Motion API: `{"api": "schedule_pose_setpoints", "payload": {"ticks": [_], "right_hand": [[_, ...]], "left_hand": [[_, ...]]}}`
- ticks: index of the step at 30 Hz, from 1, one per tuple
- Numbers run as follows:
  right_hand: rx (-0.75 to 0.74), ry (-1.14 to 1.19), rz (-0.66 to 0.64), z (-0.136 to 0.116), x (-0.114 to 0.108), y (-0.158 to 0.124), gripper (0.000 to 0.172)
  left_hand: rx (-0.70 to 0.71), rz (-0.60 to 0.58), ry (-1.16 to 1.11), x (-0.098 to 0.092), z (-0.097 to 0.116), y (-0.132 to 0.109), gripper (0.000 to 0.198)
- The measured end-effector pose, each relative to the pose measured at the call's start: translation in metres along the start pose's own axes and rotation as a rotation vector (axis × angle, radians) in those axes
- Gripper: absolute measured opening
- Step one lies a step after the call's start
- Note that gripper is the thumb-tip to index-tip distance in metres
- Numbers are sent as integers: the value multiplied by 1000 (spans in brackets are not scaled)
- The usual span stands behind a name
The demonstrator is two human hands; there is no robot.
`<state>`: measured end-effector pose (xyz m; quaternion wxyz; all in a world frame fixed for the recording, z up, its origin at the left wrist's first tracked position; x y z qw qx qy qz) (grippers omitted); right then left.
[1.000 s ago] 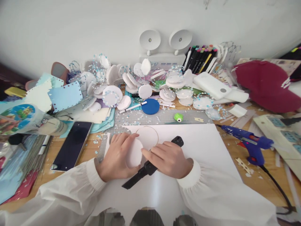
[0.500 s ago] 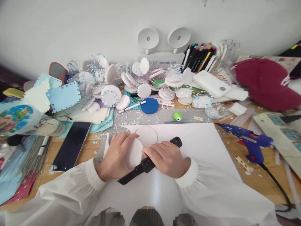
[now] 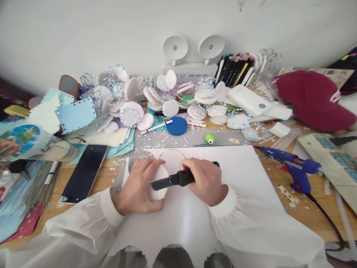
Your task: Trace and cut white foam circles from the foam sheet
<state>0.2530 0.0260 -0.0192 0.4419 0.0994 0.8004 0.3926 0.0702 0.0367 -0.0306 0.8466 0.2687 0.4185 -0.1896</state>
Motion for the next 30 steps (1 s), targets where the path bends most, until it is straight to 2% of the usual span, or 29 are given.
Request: {"api": "schedule_pose_setpoints", "payload": {"ticks": [3, 5, 8, 10, 13, 16, 22, 26, 28, 30], "right_hand": [[29, -66, 58, 6, 0, 0, 26], [-1, -10, 51, 5, 1, 1, 30], [-174, 115, -34, -6, 1, 2, 24], [-285, 113, -75, -15, 1, 1, 20], [-335, 100, -127, -22, 3, 0, 12], [-314, 93, -142, -24, 6, 1, 8], [-240, 4, -127, -21, 9, 4, 16], [-190, -30, -87, -13, 7, 4, 15], [-110, -85, -55, 0, 6, 4, 14], [37, -171, 26, 19, 1, 4, 11]], "left_hand": [[10, 27, -47, -3, 0, 1, 79], [18, 35, -47, -3, 0, 1, 81], [26, 44, -30, -1, 0, 1, 82], [36, 51, -13, 0, 0, 1, 81], [51, 38, 22, 2, -1, 0, 81], [61, 13, 40, 4, -1, 1, 78], [104, -30, -38, 5, 1, 0, 81], [108, -17, -77, 5, 2, -1, 80], [125, -6, -94, 4, 4, -1, 78], [143, -1, -124, 1, 6, 0, 78]]}}
Point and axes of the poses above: each hand's wrist, its own y-axis towards the middle knuckle, its own x-axis out of the palm, z = x × y, the point moved 4 cm from there along y, towards the middle knuckle, and after that the axes turned 7 degrees about z, right-handed, at the moved point
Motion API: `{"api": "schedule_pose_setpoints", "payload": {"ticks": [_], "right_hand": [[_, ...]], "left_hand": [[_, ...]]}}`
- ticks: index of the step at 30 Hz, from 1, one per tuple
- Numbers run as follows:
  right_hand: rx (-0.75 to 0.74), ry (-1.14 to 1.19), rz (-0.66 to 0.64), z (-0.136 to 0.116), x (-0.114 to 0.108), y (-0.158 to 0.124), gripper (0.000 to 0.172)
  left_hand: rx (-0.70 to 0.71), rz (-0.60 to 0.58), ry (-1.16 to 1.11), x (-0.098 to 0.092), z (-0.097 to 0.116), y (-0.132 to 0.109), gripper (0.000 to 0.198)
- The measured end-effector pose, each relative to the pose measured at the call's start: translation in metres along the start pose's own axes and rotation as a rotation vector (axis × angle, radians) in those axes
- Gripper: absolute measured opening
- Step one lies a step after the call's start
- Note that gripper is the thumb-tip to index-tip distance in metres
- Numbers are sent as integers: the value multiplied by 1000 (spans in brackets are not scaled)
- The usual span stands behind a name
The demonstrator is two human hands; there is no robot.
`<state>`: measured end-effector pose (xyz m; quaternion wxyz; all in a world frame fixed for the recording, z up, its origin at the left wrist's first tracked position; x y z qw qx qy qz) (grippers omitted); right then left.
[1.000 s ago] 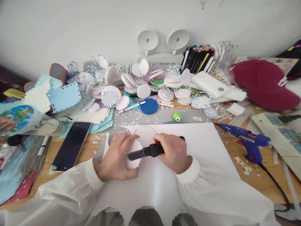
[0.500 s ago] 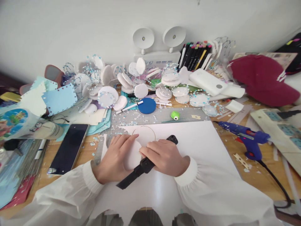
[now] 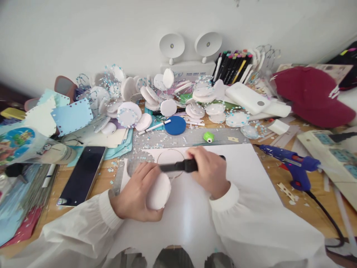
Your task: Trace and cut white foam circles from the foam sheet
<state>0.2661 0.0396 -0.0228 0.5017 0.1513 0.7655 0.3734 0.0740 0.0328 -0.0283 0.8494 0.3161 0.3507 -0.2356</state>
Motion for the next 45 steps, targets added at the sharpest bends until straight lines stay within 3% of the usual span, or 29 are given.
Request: {"api": "schedule_pose_setpoints", "payload": {"ticks": [3, 5, 10, 13, 18, 21, 26, 42, 45], "right_hand": [[217, -111, 131, 23, -2, 0, 13], [258, -148, 148, 27, -2, 0, 19], [194, -120, 39, 13, 1, 3, 30], [116, -12, 21, 3, -1, 5, 23], [-24, 308, -32, -23, -7, 4, 18], [-120, 436, -85, -40, -8, 2, 23], [-173, 393, -94, -51, -7, -1, 33], [-188, 365, -63, -50, -8, -3, 32], [-117, 342, -79, -40, -5, -2, 30]], "left_hand": [[21, 27, -88, -6, 1, 1, 80], [2, 57, -176, -10, -2, -1, 81], [-169, 150, -581, -10, -16, -6, 85], [-233, 151, -806, -6, -21, -6, 84], [-294, 114, -955, -2, -24, -3, 92], [-293, 77, -956, 1, -24, -2, 100], [-213, 22, -851, 4, -20, -2, 111], [-157, -10, -703, -3, -14, 1, 101], [-162, -16, -688, -3, -13, 0, 101]]}}
Point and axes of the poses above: each hand's wrist, its own y-axis towards the middle knuckle, its own x-axis out of the palm, z = x × y, the point moved 4 cm from there along y, towards the middle knuckle, and after that the axes turned 7 degrees about z, right-handed, at the moved point
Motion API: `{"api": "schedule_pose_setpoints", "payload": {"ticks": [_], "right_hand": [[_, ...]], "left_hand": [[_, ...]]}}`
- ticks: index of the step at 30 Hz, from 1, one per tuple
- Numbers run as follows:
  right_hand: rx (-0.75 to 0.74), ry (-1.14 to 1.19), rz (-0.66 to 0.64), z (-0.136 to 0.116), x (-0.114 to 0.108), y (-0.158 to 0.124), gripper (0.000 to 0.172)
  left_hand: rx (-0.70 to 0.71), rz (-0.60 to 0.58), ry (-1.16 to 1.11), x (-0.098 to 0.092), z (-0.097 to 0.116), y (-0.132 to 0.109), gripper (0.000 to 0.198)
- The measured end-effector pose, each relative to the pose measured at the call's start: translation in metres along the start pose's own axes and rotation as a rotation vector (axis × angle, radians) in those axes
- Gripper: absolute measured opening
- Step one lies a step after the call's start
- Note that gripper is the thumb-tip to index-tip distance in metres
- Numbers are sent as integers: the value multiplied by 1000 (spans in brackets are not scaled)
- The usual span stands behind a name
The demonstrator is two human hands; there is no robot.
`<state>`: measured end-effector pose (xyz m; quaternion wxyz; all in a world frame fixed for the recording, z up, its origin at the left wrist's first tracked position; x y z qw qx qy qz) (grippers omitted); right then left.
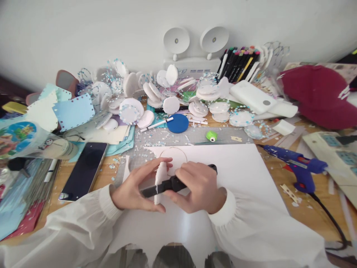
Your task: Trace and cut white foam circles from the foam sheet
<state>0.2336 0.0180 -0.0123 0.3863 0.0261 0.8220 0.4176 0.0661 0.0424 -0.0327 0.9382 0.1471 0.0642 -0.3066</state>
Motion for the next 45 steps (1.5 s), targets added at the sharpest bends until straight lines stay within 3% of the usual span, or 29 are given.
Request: {"api": "schedule_pose_setpoints", "payload": {"ticks": [5, 11, 17, 24, 29, 32, 36, 45], "right_hand": [[163, -144, 103, 28, -8, 0, 17], [61, -41, 96, 19, -8, 0, 18], [-84, 24, 49, 3, -5, -1, 28], [-100, 9, 44, 0, -1, -3, 31], [-113, 9, 25, -5, 0, -3, 34], [-124, 3, 2, -8, 1, -4, 35], [-110, 8, 23, -6, -1, -3, 32], [32, 54, 40, 11, -4, 0, 22]], "left_hand": [[-35, -40, -18, 2, -1, -4, 104], [-13, -7, -80, -1, -3, -3, 99], [18, 49, -27, -3, -4, 0, 85], [69, -11, -77, -2, -7, -1, 79], [4, 19, -232, 0, -11, -1, 100], [-44, 43, -238, 1, -12, -1, 99], [-26, 70, -125, -3, -8, 0, 96], [168, 207, 259, -11, 3, 0, 93]]}}
Point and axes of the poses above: each hand's wrist, its own y-axis towards the middle knuckle, its own x-axis out of the palm, z = x × y, the point moved 4 cm from there along y, towards the middle knuckle, and after that the axes turned 7 degrees about z, right-handed, at the moved point
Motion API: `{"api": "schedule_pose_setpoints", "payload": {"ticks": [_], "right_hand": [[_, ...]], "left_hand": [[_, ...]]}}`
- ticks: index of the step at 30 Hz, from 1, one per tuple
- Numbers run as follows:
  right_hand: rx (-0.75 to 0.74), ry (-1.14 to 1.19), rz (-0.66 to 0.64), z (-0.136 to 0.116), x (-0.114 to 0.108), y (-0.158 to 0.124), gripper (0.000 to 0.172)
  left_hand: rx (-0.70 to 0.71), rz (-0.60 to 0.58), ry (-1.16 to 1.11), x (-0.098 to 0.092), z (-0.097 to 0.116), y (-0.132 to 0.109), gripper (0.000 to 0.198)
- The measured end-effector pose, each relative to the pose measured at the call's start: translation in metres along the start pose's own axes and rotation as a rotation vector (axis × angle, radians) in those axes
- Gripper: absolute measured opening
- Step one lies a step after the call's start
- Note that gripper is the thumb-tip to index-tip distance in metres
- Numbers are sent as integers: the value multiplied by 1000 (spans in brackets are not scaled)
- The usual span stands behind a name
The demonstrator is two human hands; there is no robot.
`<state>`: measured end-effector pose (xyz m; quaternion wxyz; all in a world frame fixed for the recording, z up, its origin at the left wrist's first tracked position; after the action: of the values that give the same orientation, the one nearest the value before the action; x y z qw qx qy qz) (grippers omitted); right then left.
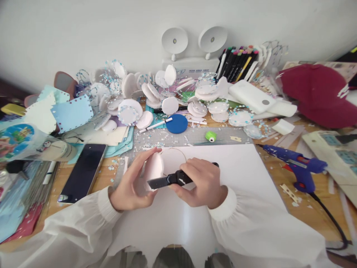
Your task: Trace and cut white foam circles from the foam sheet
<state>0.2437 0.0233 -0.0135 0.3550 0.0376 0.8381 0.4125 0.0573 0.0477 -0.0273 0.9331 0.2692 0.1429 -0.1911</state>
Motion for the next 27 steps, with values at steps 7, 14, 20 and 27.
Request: {"api": "schedule_pose_setpoints", "payload": {"ticks": [7, 14, 20, 27], "right_hand": [[-55, -52, -33, -3, 3, 0, 25], [-94, -101, -37, -3, 5, -2, 27], [-104, -98, -28, -6, 4, 0, 30], [-40, -77, -21, 3, 3, 1, 25]], "left_hand": [[71, -18, 45, 0, 9, 2, 89], [67, -9, 32, 0, 9, 1, 88], [78, -29, -5, 1, 8, 1, 89], [61, -7, -7, -3, 8, 0, 92]]}}
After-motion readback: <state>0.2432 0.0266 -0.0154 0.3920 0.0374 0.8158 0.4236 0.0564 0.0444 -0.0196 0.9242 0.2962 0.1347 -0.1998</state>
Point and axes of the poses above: each hand's wrist, its own y-axis towards the middle knuckle, its own x-axis out of the palm, z = x × y, the point moved 4 cm from there along y, towards the middle knuckle, and after that the axes turned 7 degrees about z, right-handed, at the moved point
